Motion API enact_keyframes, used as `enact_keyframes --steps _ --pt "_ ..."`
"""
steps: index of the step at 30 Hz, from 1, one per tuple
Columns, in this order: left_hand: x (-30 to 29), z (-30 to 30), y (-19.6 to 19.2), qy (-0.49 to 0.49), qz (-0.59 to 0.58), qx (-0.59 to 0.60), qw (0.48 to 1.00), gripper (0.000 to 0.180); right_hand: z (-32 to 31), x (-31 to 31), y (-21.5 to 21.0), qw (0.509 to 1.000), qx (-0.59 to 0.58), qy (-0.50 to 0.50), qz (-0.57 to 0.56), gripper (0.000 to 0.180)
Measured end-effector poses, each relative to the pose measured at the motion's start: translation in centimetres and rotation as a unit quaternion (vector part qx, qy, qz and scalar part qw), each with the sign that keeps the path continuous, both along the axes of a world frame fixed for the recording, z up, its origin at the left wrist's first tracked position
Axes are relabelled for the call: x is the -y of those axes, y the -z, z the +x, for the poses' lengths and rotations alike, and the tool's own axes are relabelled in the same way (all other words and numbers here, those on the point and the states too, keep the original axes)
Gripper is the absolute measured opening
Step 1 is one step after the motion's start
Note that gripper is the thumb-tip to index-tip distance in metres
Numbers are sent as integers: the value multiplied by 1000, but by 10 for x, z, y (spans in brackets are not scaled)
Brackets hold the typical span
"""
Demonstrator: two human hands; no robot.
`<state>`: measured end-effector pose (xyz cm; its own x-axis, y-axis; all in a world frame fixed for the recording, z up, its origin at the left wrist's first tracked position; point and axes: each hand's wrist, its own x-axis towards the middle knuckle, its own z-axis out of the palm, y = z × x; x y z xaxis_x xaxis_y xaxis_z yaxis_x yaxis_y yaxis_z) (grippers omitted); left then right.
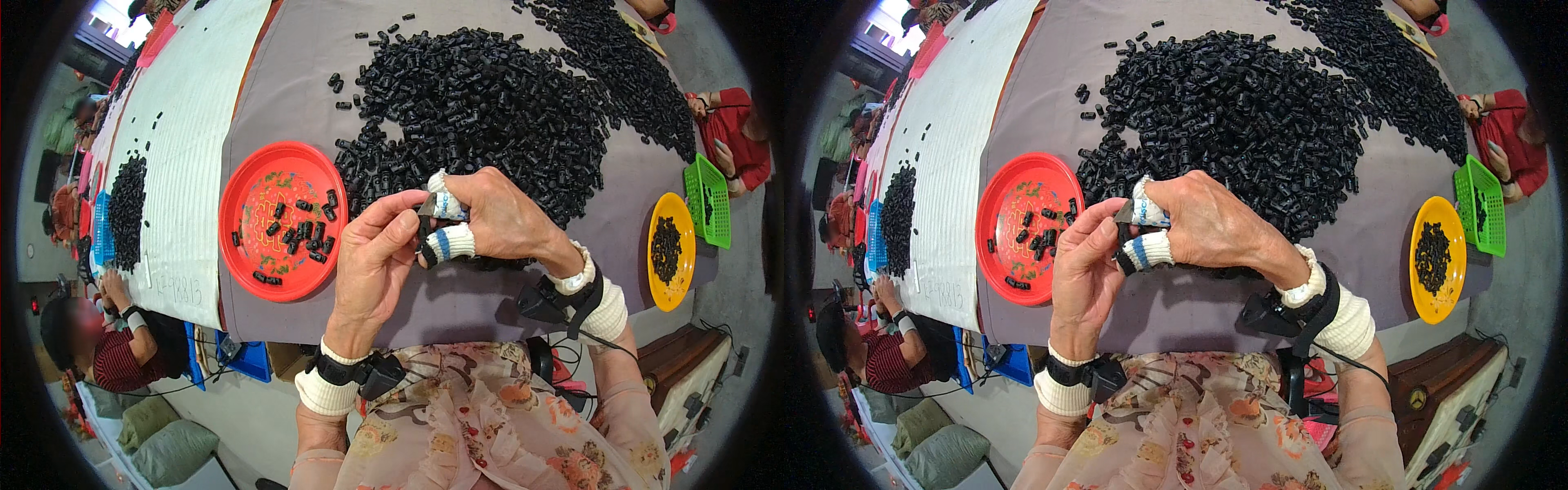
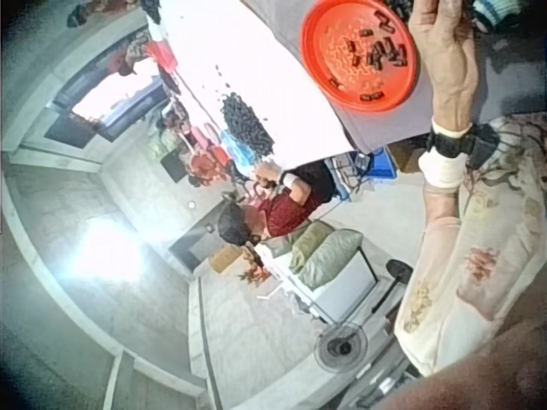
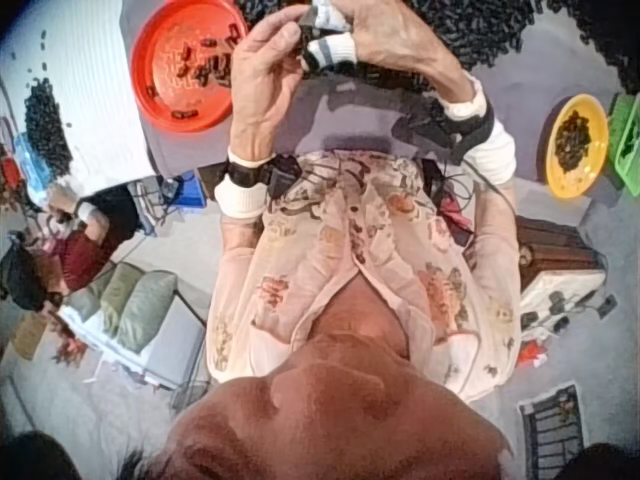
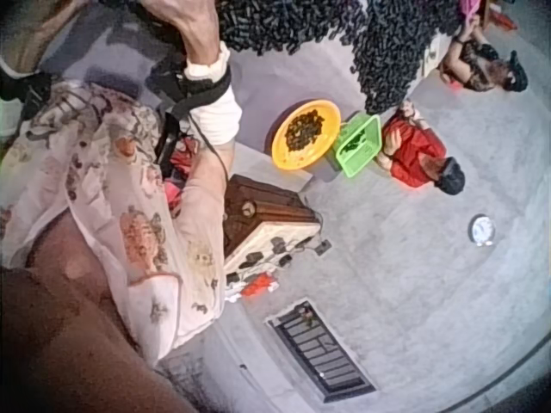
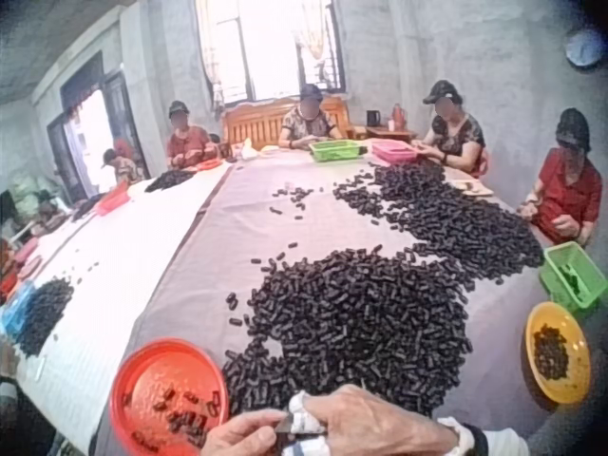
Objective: Manually assemble small black plastic components by joining two parts together.
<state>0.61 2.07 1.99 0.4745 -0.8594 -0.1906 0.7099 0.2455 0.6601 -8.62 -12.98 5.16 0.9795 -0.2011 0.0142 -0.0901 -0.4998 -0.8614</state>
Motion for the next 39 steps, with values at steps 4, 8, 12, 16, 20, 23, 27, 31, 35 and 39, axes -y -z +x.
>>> enact_keyframes --steps 4,8,12,16,20,23,27,31,35,39 --pt "2 -1 0 6 -8 -1 1000 25 -1 0 -1 1000 -1 -2 17 36" --pt "2 1 3 16 -26 -5 1000 25 -1 0 0 1000 18 -6 12 36" --pt "4 -2 1 9 -29 -12 999 25 -1 1 1 999 34 -6 11 37" --pt "5 -2 -1 11 -36 -16 999 25 -2 2 2 999 39 -7 13 39" --pt "5 -2 0 13 -34 -14 999 25 -2 3 2 999 37 -4 -5 41" --pt "5 -2 0 11 -23 -13 1000 25 -2 4 1 999 34 -4 8 42" --pt "5 -2 1 12 -27 -12 1000 25 -2 4 3 1000 29 -11 -2 41" --pt "7 -2 3 14 -26 -25 999 24 -2 4 6 999 39 -20 1 41" --pt "6 0 1 23 -35 -23 999 24 -1 3 8 999 41 -25 -6 41" --pt "7 -2 -1 15 -31 -18 999 24 -2 4 6 997 77 1 15 33"
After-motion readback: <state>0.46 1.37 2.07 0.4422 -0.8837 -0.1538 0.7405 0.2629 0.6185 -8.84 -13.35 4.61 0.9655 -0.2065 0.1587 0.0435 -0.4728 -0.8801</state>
